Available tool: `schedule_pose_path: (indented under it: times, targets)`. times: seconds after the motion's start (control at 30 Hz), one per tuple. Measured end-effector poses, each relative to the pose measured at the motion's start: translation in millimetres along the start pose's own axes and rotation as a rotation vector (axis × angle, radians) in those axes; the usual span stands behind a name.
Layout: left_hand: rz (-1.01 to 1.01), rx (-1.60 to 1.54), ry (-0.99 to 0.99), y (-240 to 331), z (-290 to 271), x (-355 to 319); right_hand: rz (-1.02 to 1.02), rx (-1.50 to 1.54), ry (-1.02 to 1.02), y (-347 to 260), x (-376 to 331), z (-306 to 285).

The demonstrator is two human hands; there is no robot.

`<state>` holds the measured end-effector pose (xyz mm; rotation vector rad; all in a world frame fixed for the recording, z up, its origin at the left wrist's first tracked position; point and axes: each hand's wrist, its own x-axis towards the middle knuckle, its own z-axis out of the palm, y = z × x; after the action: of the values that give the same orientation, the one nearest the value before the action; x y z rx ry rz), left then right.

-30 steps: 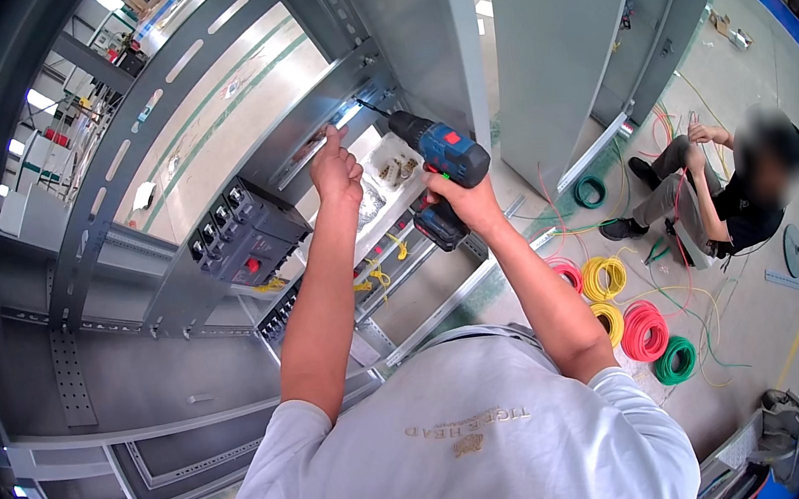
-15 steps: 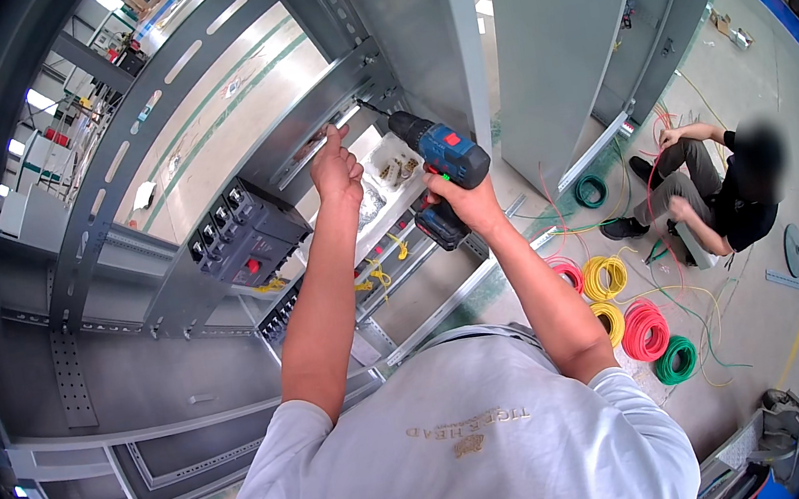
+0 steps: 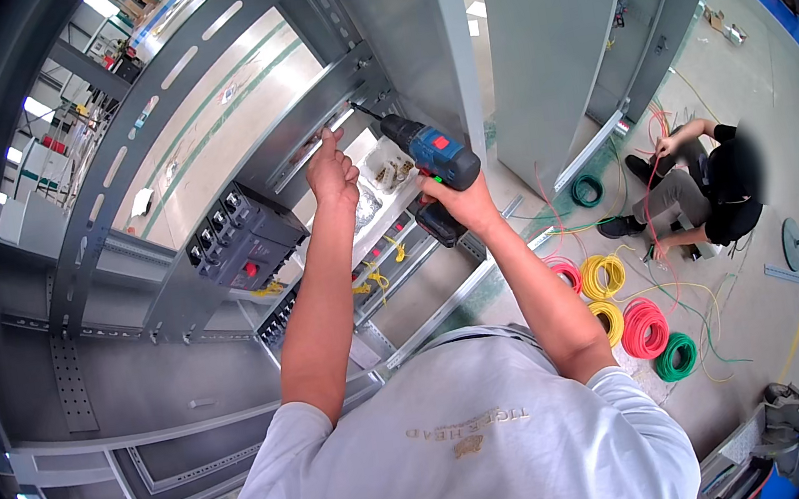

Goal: The person uses a cordless drill to fasten screws into a metal electrical cabinet, repeatedly retrieving screws from a white parts tray and securing components inside the cabinet. A coworker is visible in the background handling colored cables.

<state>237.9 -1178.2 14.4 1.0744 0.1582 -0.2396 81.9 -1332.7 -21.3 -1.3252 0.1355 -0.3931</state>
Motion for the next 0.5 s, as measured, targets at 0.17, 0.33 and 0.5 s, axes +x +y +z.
schedule_pose_path:
  times: [0.17,0.33,0.5]
  targets:
    - [-0.021,-0.02,-0.025,0.9,-0.2,-0.5,-0.016,0.035,-0.002,1.8,-0.2,-1.0]
    - [-0.038,-0.016,-0.05,2.9,-5.1,1.0,-0.03,0.016,0.0,3.2,0.2,-1.1]
    - [-0.045,0.029,-0.059,4.1,-7.1,1.8,-0.021,0.022,0.006,3.7,-0.2,-1.0]
